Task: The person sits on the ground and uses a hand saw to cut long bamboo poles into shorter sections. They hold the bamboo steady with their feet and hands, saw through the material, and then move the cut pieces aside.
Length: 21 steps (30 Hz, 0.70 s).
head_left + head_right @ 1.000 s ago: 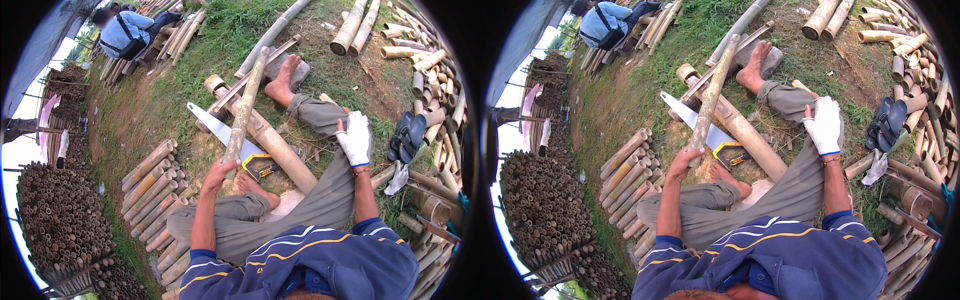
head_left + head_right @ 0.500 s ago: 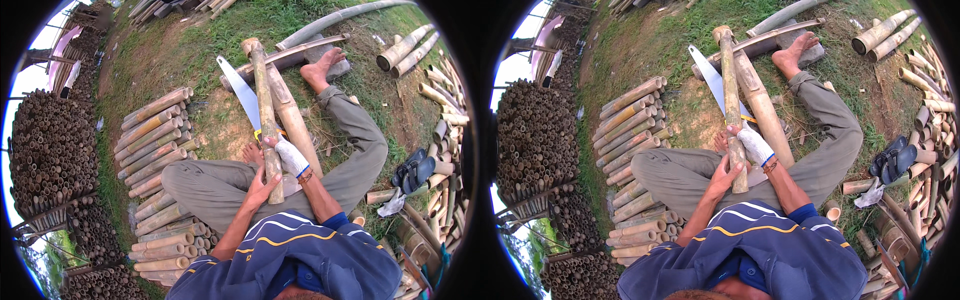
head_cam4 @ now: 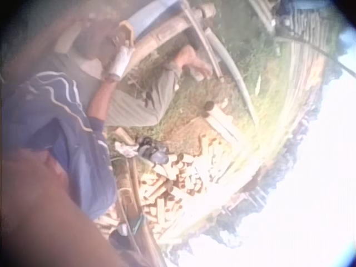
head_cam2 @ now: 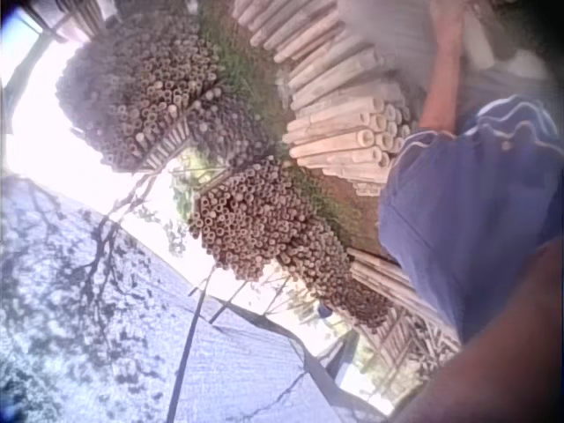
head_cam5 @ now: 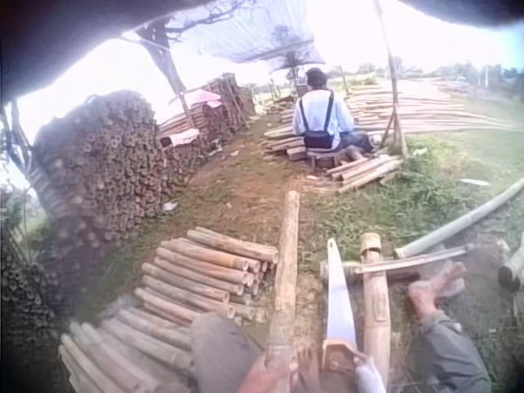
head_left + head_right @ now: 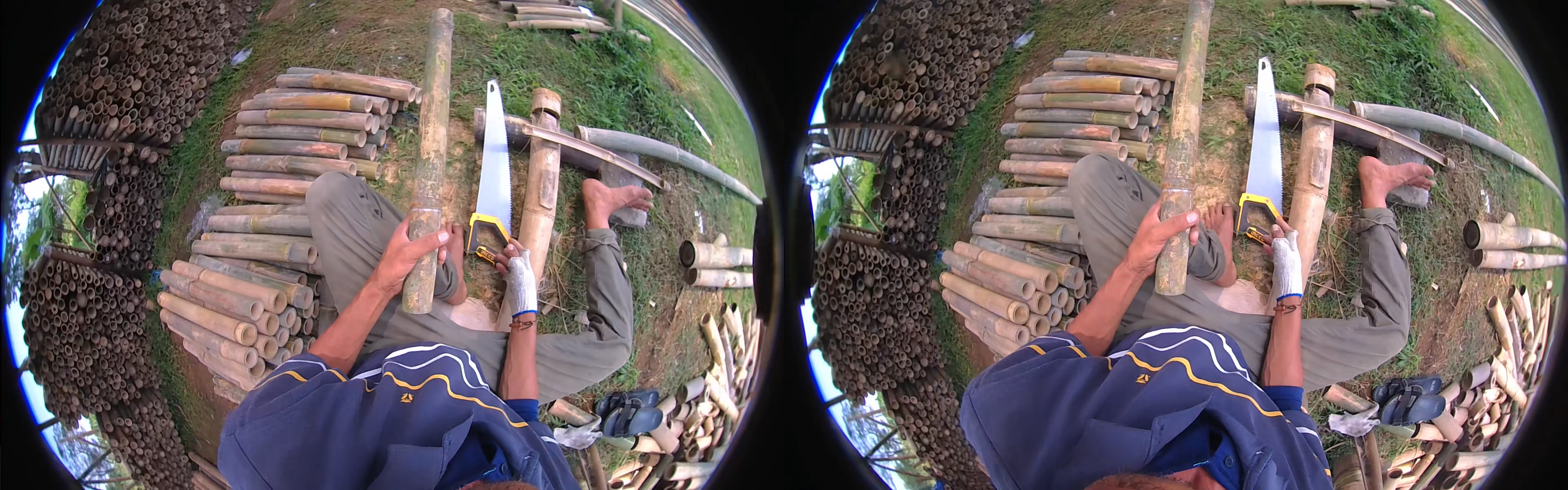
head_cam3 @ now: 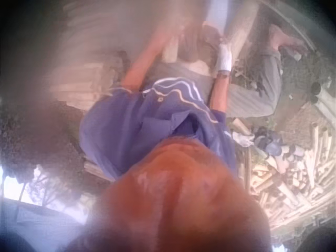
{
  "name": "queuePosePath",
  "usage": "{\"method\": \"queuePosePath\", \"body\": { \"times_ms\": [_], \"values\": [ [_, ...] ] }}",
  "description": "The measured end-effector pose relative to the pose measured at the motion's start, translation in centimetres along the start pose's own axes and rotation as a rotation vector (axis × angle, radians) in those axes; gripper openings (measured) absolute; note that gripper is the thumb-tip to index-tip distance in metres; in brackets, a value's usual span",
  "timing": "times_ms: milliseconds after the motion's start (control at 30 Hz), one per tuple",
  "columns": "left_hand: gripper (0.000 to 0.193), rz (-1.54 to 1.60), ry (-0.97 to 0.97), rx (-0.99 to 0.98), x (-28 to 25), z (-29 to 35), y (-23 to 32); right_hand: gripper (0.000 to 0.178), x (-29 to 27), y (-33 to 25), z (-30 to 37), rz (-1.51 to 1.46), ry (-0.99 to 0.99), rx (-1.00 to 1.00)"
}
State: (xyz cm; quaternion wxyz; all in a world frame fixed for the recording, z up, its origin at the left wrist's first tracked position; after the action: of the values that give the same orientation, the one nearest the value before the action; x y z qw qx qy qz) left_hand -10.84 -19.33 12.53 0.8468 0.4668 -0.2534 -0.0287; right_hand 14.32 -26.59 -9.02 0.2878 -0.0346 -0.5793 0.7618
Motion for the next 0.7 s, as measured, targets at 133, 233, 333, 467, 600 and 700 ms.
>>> {"method": "queuePosePath", "body": {
  "times_ms": [133, 233, 333, 467, 600, 700],
  "values": [
    [0.038, 0.001, 0.245, 0.267, -6.1, 3.8, 7.5, 0.042, -3.9, 2.4, -1.2, -0.13, 0.079, 0.002],
    [0.048, -0.026, 0.584, 0.388, -13.8, 9.7, 10.0, 0.045, -3.2, 3.2, -1.3, -0.12, 0.019, 0.056],
    [0.058, -0.112, 0.995, 0.465, -21.0, 17.1, 10.2, 0.045, -3.3, 4.6, -1.2, 0.042, 0.006, 0.095],
    [0.061, -0.196, 1.347, 0.439, -28.5, 26.5, 7.7, 0.045, -3.5, 4.4, -1.6, 0.191, -0.071, 0.066],
    [0.062, -0.24, 1.648, 0.378, -33.1, 36.4, 5.2, 0.043, -2.9, 4.9, -1.8, 0.362, -0.173, 0.083],
    [0.064, -0.149, 1.817, 0.367, -36.1, 43.7, 2.0, 0.043, -2.5, 5.6, -1.8, 0.506, -0.246, 0.087]
  ]
}}
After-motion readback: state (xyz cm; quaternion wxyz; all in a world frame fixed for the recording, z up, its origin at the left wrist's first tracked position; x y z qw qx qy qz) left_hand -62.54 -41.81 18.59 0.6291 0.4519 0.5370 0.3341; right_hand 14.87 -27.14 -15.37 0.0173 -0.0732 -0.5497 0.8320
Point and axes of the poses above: each hand's wrist, its own z-axis away from the middle knuckle, its own x-axis out of the palm, y = z × x, the point moved 9 cm from there along -z, towards the middle knuckle, and after that the axes turned 11 degrees about -x, right-handed, at the moved point
